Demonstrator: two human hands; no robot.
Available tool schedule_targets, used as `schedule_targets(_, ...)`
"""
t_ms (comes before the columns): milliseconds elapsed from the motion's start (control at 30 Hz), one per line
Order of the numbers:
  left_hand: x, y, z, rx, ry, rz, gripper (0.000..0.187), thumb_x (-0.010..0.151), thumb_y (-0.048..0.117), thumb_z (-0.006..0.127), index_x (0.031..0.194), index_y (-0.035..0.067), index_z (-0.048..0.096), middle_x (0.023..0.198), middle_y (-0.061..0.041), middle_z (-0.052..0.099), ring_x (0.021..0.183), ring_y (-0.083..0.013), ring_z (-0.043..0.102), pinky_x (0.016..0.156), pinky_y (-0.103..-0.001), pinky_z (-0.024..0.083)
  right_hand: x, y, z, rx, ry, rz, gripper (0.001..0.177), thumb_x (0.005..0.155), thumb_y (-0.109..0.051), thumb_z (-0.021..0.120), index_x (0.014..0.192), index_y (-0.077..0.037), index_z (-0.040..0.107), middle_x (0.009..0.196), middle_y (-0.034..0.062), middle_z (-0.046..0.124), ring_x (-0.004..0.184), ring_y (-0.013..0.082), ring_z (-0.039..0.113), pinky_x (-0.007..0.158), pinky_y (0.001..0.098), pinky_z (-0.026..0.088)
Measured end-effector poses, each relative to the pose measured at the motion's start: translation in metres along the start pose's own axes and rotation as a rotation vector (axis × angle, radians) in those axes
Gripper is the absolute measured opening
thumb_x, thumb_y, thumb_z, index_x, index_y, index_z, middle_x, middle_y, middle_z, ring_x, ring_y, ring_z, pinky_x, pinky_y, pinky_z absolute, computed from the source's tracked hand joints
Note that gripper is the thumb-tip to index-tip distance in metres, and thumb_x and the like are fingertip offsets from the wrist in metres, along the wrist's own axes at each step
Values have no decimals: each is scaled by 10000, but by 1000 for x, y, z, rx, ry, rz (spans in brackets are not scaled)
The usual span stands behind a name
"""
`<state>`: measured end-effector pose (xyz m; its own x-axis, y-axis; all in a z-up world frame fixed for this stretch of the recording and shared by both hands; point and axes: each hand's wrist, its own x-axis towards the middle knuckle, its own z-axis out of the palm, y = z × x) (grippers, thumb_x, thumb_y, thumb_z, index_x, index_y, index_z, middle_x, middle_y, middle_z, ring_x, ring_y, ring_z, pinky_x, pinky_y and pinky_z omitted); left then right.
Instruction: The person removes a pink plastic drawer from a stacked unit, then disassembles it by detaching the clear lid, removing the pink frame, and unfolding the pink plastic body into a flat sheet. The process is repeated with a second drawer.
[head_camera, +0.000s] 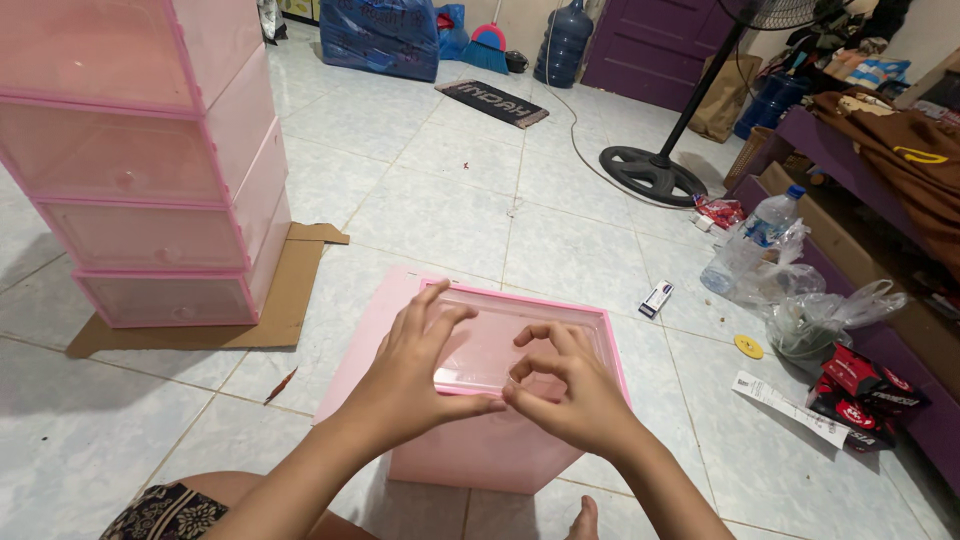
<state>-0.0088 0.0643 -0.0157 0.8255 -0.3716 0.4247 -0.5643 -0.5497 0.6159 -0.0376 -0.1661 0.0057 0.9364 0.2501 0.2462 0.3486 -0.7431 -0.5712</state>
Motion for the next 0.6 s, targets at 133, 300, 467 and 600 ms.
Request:
schedule_targets(133,5,-1,-6,4,-140,-96,1189,574,620,902,1560,260,343,1656,-173,6,1533,-413,67,1138,-604,282,4,-3,-1,-101,-33,-60,287,774,-381,799,778,-94,779,1316,25,596,1332,269,443,1080,433,374)
schedule_targets(300,11,-6,-5,-19,-219,-148,1214,629,635,882,1574,265,216,1684,-181,-99,1562,-437,-42,1169,-599,246,14,3,-10,-107,-271,46,305,858,-403,744,940,-110,772,1423,45,462,1397,288,322,1102,437,332)
schedule_targets(467,16,-5,-3,-81,-158,-180,1248,576,599,881,1576,301,196,1699,-170,-82,1552,-410,47,1162,-550,327,8,7,5,-45,-188,54,303,929,-379,659,914,-78,628,1462,61,448,1337,276,445,1087,425,392)
schedule_targets(600,13,-5,-4,-55,-169,-207,1272,604,591,892,1624,327,180,1706,-130,-16,1580,-370,-20,1152,-541,339,7,11,13,-126,-110,9,268,916,-353,676,934,-91,619,1430,61,489,1337,273,430,1097,433,342)
